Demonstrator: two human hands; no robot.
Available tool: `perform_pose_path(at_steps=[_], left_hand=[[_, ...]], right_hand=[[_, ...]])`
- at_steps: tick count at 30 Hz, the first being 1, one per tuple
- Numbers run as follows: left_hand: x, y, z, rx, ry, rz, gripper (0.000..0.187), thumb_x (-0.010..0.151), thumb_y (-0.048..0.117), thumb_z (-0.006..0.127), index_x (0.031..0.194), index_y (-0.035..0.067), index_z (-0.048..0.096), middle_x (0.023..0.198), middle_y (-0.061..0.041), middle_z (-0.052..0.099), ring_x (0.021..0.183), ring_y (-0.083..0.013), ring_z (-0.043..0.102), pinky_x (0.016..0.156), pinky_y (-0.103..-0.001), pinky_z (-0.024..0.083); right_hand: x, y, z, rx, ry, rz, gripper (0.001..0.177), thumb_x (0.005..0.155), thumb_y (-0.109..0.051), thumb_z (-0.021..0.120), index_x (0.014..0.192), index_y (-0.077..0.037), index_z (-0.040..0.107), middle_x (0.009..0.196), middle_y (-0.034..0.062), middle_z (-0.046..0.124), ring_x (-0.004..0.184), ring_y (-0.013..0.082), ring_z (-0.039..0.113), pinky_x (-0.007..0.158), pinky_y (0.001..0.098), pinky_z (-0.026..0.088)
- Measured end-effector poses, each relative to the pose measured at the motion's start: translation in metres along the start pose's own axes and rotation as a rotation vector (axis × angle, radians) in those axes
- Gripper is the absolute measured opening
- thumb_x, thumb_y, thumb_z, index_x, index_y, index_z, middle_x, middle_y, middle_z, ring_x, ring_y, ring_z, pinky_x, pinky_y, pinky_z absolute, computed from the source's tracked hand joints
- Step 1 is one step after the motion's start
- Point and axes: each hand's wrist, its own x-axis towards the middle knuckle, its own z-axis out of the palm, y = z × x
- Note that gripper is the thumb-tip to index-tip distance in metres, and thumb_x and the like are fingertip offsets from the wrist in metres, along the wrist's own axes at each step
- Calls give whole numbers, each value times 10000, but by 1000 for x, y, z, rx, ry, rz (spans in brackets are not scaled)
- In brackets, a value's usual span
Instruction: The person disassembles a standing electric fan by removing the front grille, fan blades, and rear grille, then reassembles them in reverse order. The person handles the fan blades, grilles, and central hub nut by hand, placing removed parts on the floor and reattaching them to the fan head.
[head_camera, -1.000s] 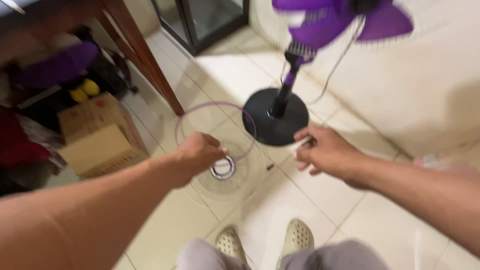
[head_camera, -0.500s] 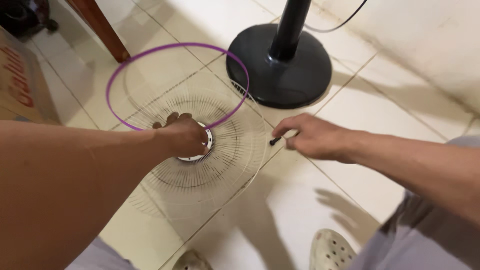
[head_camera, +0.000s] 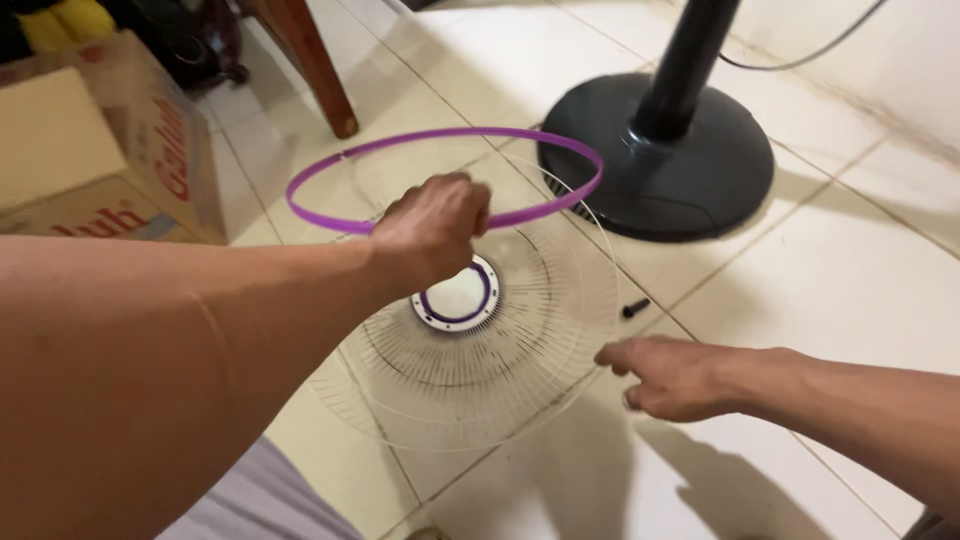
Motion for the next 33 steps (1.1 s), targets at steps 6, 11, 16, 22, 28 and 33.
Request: perform_pose_path(at_steps=[6, 11, 16, 22, 28, 33], left_hand=[[-3, 6, -45, -74, 304, 88, 407, 846, -116, 561, 1152, 140, 643, 1062, -42, 657, 1025, -281, 636, 861, -472, 521], [-21, 39, -107, -79, 391, 82, 252, 942, -49, 551, 998, 117, 733, 1029, -60, 661, 988, -285, 648, 887, -459, 522], [-64, 92, -226, -140, 263, 105, 276, 927, -35, 559, 1017, 149, 744, 1016, -43, 661, 946, -267, 662, 858, -442, 518], [-116, 146, -383, -297, 213, 411, 245, 848, -25, 651, 1024, 121, 739, 987, -60, 679, 935, -289, 672, 803, -448, 504], [-144, 183, -510, -315, 339, 556, 231, 893, -52, 586, 1076, 60, 670, 1058, -118, 645, 1013, -346, 644, 829, -450, 498], [-128, 197, -539, -167, 420, 368, 358, 835, -107, 462, 1113, 61, 613, 1115, -128, 612, 1083, -350, 607, 903, -442, 500]], right_hand=[[2, -32, -52, 111, 467, -52, 627, 883, -326, 753, 1406, -67, 521, 1412, 138, 607, 1330, 271, 576, 1149, 370, 457], [-68, -59, -130, 487, 821, 220, 1008, 834, -259, 806, 1601, -37, 191, 1387, 256, 546, 1298, 372, 578, 1103, 458, 488], [-183, -82, -200, 341, 897, 284, 1220, 775, -250, 871, 1629, -128, 8, 1582, 247, 212, 1445, 390, 366, 1184, 437, 387], [-314, -86, -255, 269, 1078, 241, 1050, 841, -284, 818, 1624, -126, 135, 1547, 267, 236, 1405, 401, 362, 1157, 472, 373], [-459, -71, -306, 443, 1188, 351, 379, 992, -120, 572, 1359, -32, 607, 945, 251, 742, 821, 336, 758, 769, 448, 604], [-520, -60, -346, 372, 1351, 339, 219, 1013, -200, 629, 1110, -7, 667, 888, 163, 762, 849, 257, 762, 738, 420, 574]])
